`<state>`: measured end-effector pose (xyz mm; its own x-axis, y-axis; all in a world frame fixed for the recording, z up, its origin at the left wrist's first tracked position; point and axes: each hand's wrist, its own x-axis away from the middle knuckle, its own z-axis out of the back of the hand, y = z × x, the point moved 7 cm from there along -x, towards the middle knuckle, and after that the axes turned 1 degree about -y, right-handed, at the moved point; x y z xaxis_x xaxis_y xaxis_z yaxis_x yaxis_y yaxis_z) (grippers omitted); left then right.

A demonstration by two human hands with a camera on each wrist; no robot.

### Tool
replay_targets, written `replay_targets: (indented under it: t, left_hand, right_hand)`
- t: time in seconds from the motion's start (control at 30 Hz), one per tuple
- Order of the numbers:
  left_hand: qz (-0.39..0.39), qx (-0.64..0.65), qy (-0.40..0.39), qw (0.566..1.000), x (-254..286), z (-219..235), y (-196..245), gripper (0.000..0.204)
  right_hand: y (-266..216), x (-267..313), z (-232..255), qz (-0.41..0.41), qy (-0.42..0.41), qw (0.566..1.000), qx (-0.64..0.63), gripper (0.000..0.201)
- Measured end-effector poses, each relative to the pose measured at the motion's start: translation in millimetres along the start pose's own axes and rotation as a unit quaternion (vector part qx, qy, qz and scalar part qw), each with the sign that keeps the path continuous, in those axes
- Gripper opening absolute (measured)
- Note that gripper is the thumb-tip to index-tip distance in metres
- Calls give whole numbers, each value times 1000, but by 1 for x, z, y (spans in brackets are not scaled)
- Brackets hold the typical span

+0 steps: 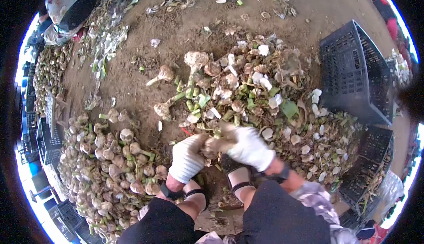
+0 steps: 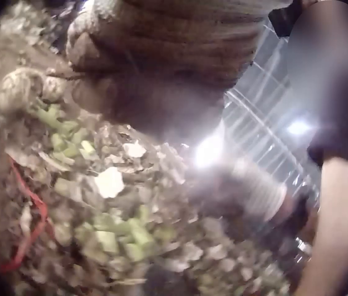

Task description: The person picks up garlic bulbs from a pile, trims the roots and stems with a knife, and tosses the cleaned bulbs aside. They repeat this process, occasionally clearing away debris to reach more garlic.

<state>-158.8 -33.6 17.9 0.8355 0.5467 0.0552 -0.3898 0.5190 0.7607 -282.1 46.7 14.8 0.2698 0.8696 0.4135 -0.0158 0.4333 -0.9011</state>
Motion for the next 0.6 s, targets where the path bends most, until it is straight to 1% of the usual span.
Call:
replay_targets:
  t: [0.03, 0.07, 0.13, 0.17, 0.2, 0.23, 0.27, 0.3, 0.33, 0.37, 0.4, 0.43, 0.47, 0.5, 0.53, 0.57, 0.6]
  left_hand:
    - [-25, -63, 16, 998, 1, -2, 2, 34]
    - [-54, -129, 30, 990, 0, -1, 5, 34]
    - [-74, -220, 117, 966, -6, 34, 16, 51]
    - [-82, -222, 186, 954, -3, 54, 18, 59]
    - [-42, -108, 282, 952, 4, 68, 8, 53]
    - [77, 198, 235, 949, 4, 56, -24, 45]
    - [185, 483, 165, 840, 6, 28, -46, 37]
    - [280, 482, 63, 828, 7, 5, -53, 30]
    - [263, 775, 125, 562, 34, -53, -103, 37]
    - [226, 678, 150, 683, 22, -31, -77, 25]
    - [213, 593, 150, 762, 17, -18, -69, 19]
    - [204, 498, 154, 829, 12, -5, -61, 14]
    - [218, 429, 136, 866, 15, 1, -74, 14]
    - [259, 265, 54, 927, 17, 5, -81, 21]
    - [214, 174, 28, 961, 19, 4, -88, 22]
    - [163, 84, 3, 983, 23, -10, -100, 23]
    - [107, -5, -23, 994, 25, -27, -105, 25]
  right_hand:
    - [0, -3, -23, -79, -79, 994, -22, 42]
    - [22, -10, -39, -13, -54, 981, -188, 39]
    - [35, -23, -37, -75, -51, 941, -326, 32]
    - [41, -25, -22, -96, 50, 957, -268, 27]
    - [49, -27, -21, -138, 64, 934, -323, 24]
    - [50, -27, -24, -140, 87, 927, -336, 23]
    - [49, -26, -28, -141, 109, 920, -350, 21]
    - [41, -25, -40, -165, 46, 933, -316, 22]
    - [36, -22, -52, -186, -17, 941, -281, 23]
    - [50, -29, -58, -106, 5, 967, -233, 29]
    - [45, -31, -50, -74, 19, 991, -110, 30]
    - [38, -33, -35, -40, 32, 999, 13, 31]
    - [30, -35, -21, -4, 46, 990, 137, 33]
    - [31, -34, -11, -21, 33, 994, 103, 34]
    - [23, -32, -8, 8, 12, 987, 163, 32]
    - [-2, -30, -13, 102, 3, 963, 250, 30]
    - [-29, -27, -25, 192, -4, 923, 335, 28]
